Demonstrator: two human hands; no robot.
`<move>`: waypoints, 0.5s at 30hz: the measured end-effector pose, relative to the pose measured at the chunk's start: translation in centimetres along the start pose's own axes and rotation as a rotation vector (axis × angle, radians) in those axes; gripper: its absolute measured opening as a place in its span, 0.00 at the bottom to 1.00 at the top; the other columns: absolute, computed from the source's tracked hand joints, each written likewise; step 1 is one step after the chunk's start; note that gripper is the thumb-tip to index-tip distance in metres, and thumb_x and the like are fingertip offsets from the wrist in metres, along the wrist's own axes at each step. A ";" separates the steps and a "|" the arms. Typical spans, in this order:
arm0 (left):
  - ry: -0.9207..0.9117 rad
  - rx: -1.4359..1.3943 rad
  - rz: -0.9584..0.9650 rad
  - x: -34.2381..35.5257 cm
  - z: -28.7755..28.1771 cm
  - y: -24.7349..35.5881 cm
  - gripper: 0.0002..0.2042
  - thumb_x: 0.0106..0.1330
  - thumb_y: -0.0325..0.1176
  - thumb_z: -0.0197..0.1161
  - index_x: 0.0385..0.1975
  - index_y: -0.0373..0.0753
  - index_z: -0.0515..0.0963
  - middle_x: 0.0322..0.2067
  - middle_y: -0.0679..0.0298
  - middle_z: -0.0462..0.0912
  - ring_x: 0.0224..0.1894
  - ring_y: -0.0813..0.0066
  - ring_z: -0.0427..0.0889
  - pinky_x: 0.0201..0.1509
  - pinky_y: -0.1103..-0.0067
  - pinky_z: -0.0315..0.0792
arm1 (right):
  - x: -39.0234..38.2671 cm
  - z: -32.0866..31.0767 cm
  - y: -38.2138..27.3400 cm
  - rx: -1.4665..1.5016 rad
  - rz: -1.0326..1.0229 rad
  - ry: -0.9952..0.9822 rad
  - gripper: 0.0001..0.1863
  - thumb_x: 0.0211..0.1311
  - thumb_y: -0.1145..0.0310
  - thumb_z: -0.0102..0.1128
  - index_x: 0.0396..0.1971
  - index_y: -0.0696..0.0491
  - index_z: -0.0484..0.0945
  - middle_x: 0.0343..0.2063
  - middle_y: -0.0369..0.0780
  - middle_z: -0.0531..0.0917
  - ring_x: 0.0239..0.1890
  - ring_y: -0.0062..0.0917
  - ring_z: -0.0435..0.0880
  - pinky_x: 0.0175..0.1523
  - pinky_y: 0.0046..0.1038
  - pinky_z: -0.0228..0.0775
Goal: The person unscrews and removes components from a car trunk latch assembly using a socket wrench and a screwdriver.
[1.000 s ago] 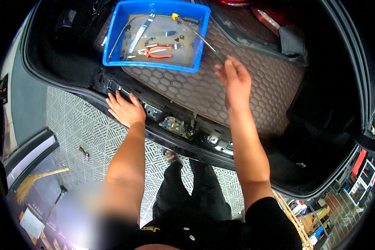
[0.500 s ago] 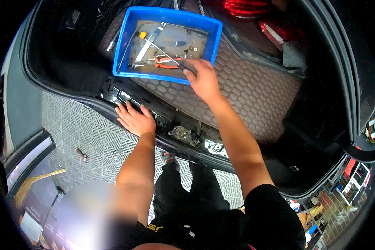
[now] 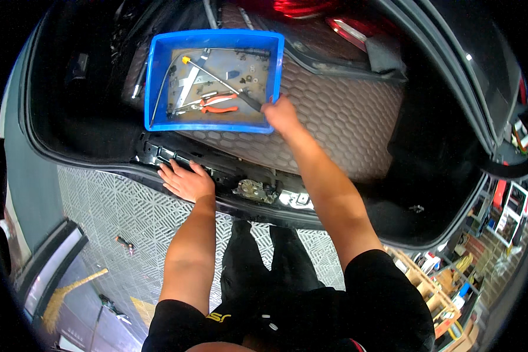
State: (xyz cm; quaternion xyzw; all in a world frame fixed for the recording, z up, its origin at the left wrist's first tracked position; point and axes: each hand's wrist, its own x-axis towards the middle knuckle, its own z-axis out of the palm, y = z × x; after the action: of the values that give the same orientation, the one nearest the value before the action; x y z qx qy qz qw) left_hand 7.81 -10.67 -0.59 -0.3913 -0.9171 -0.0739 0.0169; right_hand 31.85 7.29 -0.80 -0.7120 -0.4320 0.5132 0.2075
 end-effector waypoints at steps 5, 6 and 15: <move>0.057 0.007 0.027 -0.2 1.2 -1.6 0.31 0.72 0.48 0.56 0.70 0.37 0.67 0.76 0.51 0.58 0.81 0.50 0.48 0.81 0.53 0.44 | -13.6 -4.1 1.5 0.038 0.034 0.192 0.28 0.56 0.67 0.63 0.57 0.62 0.74 0.43 0.50 0.86 0.46 0.38 0.86 0.54 0.35 0.75; 0.037 0.053 0.062 -0.7 1.3 -1.2 0.31 0.73 0.50 0.54 0.71 0.38 0.66 0.76 0.51 0.57 0.81 0.51 0.47 0.81 0.54 0.44 | -17.1 -6.1 2.1 0.051 0.057 0.225 0.27 0.57 0.68 0.63 0.57 0.61 0.74 0.43 0.50 0.86 0.47 0.36 0.85 0.54 0.34 0.75; 0.433 0.099 0.066 2.4 8.0 -3.3 0.35 0.74 0.59 0.47 0.73 0.41 0.64 0.74 0.54 0.65 0.79 0.54 0.56 0.79 0.50 0.49 | -50.2 -12.1 2.3 0.386 0.258 0.456 0.23 0.58 0.77 0.60 0.56 0.59 0.74 0.44 0.38 0.83 0.46 0.24 0.81 0.52 0.28 0.74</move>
State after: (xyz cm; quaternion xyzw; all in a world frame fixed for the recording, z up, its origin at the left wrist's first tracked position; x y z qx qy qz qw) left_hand 3.97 -10.04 -8.70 -0.3946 -0.8814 -0.1105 0.2348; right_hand 38.76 -33.74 29.86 -0.8049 -0.1756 0.4350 0.3634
